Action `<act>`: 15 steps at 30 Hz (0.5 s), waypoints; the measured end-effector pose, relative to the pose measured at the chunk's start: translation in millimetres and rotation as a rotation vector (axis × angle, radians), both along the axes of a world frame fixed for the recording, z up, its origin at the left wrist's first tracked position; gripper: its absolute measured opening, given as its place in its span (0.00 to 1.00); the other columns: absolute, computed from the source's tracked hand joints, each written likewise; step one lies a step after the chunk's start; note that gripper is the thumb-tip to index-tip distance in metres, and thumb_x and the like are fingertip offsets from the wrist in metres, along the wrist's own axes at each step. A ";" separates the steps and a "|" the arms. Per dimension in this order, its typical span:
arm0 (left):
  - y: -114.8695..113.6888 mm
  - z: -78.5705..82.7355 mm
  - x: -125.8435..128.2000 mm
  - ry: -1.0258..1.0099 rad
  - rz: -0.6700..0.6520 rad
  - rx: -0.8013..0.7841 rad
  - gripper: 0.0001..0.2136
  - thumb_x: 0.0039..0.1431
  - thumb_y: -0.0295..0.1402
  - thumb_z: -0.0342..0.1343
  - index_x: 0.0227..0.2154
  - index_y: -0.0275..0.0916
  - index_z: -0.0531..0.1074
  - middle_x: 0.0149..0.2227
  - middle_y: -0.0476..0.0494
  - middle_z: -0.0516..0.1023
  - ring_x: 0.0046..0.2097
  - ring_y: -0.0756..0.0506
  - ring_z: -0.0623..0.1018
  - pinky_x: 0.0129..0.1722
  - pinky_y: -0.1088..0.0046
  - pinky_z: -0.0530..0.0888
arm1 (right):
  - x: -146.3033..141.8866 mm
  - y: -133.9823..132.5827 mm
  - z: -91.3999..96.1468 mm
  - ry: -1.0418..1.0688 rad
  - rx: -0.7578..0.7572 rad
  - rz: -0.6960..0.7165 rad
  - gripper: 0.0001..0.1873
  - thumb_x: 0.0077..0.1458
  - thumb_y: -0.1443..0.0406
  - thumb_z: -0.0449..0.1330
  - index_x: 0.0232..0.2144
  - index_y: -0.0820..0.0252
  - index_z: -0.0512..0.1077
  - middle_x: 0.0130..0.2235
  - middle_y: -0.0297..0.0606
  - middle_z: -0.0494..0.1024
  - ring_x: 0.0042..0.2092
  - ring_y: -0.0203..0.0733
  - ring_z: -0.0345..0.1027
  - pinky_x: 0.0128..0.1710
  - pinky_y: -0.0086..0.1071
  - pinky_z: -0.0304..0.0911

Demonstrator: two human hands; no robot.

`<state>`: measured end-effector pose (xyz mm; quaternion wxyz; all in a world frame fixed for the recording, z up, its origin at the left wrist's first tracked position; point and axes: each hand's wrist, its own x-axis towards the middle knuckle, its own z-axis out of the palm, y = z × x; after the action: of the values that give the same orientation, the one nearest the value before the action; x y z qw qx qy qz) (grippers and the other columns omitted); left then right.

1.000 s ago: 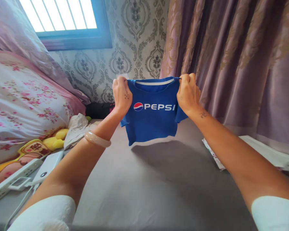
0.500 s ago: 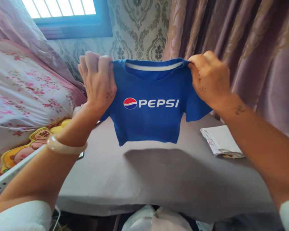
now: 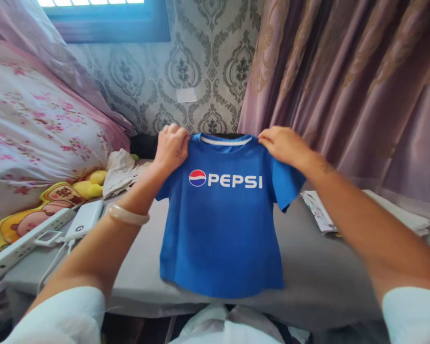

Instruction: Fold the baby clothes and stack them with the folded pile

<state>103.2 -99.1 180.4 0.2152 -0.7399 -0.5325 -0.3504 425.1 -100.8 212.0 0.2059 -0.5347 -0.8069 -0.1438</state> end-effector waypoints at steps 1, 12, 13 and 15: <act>10.1 -21.9 2.7 0.015 0.016 -0.036 0.11 0.66 0.33 0.45 0.37 0.34 0.71 0.41 0.37 0.71 0.48 0.38 0.69 0.49 0.57 0.64 | -1.1 8.6 -20.1 -0.028 -0.048 -0.060 0.15 0.65 0.61 0.51 0.45 0.57 0.75 0.46 0.41 0.76 0.49 0.49 0.70 0.48 0.39 0.63; 62.3 -176.3 26.8 0.063 0.131 -0.363 0.16 0.69 0.32 0.38 0.42 0.36 0.72 0.44 0.34 0.73 0.45 0.37 0.70 0.43 0.63 0.64 | -10.5 52.5 -177.4 -0.177 -0.290 -0.223 0.19 0.70 0.59 0.41 0.50 0.53 0.68 0.50 0.42 0.71 0.43 0.44 0.72 0.37 0.33 0.58; 65.5 -181.1 27.2 0.060 0.133 -0.368 0.16 0.69 0.32 0.38 0.42 0.36 0.72 0.44 0.34 0.73 0.45 0.38 0.70 0.43 0.63 0.63 | -10.3 56.4 -183.3 -0.180 -0.295 -0.222 0.19 0.70 0.59 0.41 0.50 0.54 0.68 0.50 0.42 0.70 0.43 0.44 0.72 0.37 0.33 0.58; 71.2 -189.0 27.4 0.051 0.132 -0.380 0.16 0.69 0.33 0.38 0.42 0.36 0.72 0.44 0.34 0.72 0.45 0.38 0.69 0.43 0.63 0.63 | -9.7 63.9 -192.6 -0.181 -0.307 -0.219 0.19 0.70 0.59 0.40 0.50 0.54 0.68 0.50 0.42 0.70 0.43 0.44 0.72 0.37 0.33 0.58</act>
<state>130.6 -27.9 -8.7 0.1076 -0.7393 -0.6308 -0.2095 415.4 -36.9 19.4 0.0317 -0.6294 -0.7714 -0.0883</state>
